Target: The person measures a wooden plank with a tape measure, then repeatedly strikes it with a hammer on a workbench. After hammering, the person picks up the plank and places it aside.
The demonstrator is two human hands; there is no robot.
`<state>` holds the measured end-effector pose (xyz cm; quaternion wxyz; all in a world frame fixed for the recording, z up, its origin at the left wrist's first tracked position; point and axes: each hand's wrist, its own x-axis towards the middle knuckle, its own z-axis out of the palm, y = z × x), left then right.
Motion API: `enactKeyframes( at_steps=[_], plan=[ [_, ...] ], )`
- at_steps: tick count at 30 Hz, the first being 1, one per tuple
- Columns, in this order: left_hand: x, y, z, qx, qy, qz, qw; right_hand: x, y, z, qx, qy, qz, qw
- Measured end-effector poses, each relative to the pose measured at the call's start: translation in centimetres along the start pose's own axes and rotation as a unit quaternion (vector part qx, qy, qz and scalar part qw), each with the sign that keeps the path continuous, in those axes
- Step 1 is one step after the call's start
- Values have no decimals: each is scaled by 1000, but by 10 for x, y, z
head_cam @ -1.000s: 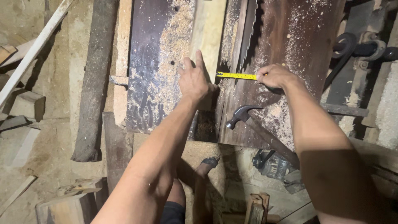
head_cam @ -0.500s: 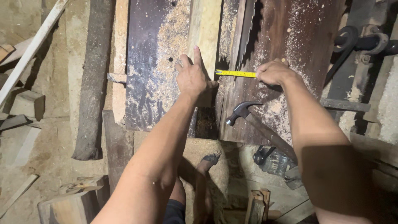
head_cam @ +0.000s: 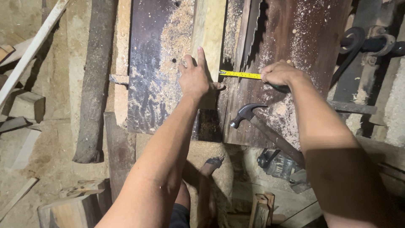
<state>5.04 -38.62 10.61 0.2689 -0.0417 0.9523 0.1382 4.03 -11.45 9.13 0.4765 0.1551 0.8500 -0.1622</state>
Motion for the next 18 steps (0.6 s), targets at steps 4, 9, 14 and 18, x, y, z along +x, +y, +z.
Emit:
enactKeyframes(
  at_steps=[4,9,14,18],
  plan=[
    [1,-1,1,4,15,7,1000,1,0,1,-11,10,-10,1000],
    [-3,1,-2,0,1,-1,1000,8,3,5,-27,29,-18,999],
    [2,12,-11,112,62,42,991,13,11,5,-82,35,-34,995],
    [33,52,-20,-177,202,191,944,8,19,8,-103,48,-64,992]
  ],
)
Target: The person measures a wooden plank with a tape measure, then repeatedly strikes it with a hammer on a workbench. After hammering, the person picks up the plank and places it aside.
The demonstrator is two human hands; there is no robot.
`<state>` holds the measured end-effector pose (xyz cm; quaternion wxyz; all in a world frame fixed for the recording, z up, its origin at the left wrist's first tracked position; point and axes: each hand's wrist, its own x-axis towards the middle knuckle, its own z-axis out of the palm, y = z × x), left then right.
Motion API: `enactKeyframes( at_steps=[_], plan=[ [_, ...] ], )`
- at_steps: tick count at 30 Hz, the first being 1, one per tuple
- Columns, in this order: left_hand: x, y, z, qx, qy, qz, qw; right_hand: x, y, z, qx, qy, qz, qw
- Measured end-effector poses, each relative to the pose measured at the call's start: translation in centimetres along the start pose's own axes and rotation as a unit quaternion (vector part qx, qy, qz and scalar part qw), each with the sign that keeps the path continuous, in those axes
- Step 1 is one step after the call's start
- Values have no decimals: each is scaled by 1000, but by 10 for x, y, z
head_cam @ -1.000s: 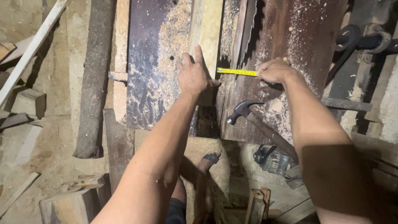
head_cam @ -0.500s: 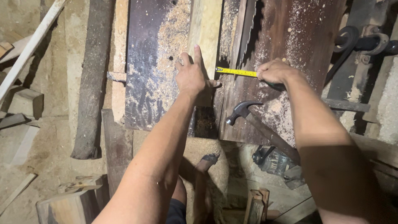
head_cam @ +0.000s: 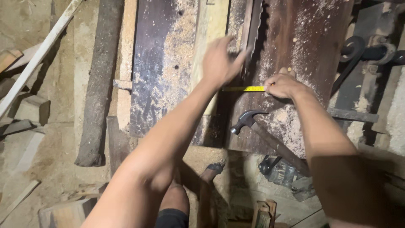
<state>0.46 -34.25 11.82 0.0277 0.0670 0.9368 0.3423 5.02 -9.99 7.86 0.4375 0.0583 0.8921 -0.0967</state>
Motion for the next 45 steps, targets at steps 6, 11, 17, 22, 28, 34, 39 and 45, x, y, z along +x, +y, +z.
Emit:
enactKeyframes(
  at_steps=[6,11,17,22,28,34,39,45],
  plan=[
    [63,35,53,34,-46,-42,997,-2,2,6,0,16,8,1000],
    [19,10,80,76,-45,24,996,10,11,14,24,4,17,1000],
    [3,5,90,100,-122,-10,987,14,19,20,-10,59,-46,997],
    [32,6,79,87,-54,40,994,6,9,11,15,11,14,1000],
    [35,16,65,81,-57,32,995,0,3,0,59,12,24,998],
    [25,29,42,105,-138,-25,985,0,1,-2,54,14,35,998],
    [15,4,13,42,-114,12,993,-7,-2,-1,55,-11,48,997],
    [-35,-51,-23,120,-71,-113,984,-3,-6,-3,32,-4,44,999]
  ],
)
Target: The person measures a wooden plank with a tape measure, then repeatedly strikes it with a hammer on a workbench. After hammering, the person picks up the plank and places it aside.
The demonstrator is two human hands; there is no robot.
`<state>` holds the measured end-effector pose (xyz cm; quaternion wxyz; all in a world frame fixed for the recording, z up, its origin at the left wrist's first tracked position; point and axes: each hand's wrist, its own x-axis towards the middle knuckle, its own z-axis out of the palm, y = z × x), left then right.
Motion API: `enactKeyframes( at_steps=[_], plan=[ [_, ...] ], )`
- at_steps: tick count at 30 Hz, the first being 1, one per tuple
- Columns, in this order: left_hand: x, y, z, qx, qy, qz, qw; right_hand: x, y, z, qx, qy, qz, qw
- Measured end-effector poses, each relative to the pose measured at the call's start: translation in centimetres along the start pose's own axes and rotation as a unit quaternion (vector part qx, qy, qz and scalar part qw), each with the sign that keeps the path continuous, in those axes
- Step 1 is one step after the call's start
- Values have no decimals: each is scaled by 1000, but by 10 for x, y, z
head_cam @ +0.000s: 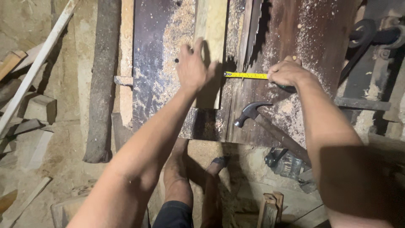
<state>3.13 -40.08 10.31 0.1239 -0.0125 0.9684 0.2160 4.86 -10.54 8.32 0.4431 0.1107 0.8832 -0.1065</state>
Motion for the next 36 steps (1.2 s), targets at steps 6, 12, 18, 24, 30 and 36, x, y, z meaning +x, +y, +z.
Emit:
enactKeyframes(
  at_steps=[6,12,18,24,30,36],
  plan=[
    [-10,4,15,9,-35,-48,998,8,1,5,-7,10,5,1000],
    [-7,1,-1,80,-169,-36,982,15,-6,1,-21,-11,-17,1000],
    [-13,13,-3,48,-163,-71,983,9,-13,-8,-1,-17,11,1000],
    [-14,15,-2,52,-160,-75,983,-7,-18,-6,23,-16,26,999],
    [-17,17,-6,40,-160,-77,983,-4,-18,-4,14,1,31,999],
    [-17,14,-11,50,-173,-67,981,11,-8,1,27,-5,31,999]
  ],
)
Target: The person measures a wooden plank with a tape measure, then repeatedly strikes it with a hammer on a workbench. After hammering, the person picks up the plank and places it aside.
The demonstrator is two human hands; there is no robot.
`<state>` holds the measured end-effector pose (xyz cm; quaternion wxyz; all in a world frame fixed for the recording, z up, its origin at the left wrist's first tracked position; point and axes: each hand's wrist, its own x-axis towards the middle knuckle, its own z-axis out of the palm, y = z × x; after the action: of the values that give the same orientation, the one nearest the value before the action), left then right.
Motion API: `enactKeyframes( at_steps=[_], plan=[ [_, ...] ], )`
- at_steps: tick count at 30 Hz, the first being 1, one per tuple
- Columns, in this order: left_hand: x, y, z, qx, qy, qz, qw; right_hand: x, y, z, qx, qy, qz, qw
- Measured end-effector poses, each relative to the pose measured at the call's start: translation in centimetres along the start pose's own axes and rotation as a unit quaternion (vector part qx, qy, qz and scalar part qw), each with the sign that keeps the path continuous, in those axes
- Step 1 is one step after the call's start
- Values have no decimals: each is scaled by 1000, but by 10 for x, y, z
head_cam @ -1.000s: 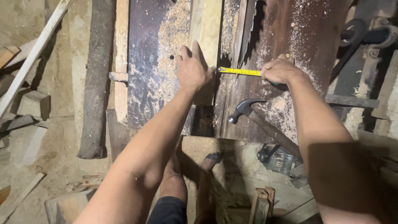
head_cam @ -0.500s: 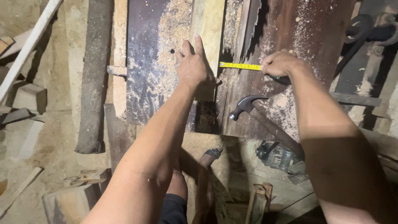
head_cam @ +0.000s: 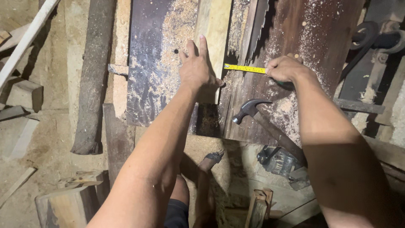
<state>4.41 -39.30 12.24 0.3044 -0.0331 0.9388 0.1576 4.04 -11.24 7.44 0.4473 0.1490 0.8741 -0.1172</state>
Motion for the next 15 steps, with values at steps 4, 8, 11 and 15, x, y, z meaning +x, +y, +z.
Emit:
enactKeyframes(
  at_steps=[4,8,11,15],
  plan=[
    [-5,-3,1,-22,52,19,998,14,9,5,-5,21,-41,999],
    [-8,-5,2,-67,60,17,996,25,16,10,-6,24,-4,1000],
    [-9,-8,3,-80,66,20,994,27,18,13,-44,61,-49,996],
    [-8,-8,4,-62,69,-1,996,22,15,11,-40,48,-42,997]
  ],
)
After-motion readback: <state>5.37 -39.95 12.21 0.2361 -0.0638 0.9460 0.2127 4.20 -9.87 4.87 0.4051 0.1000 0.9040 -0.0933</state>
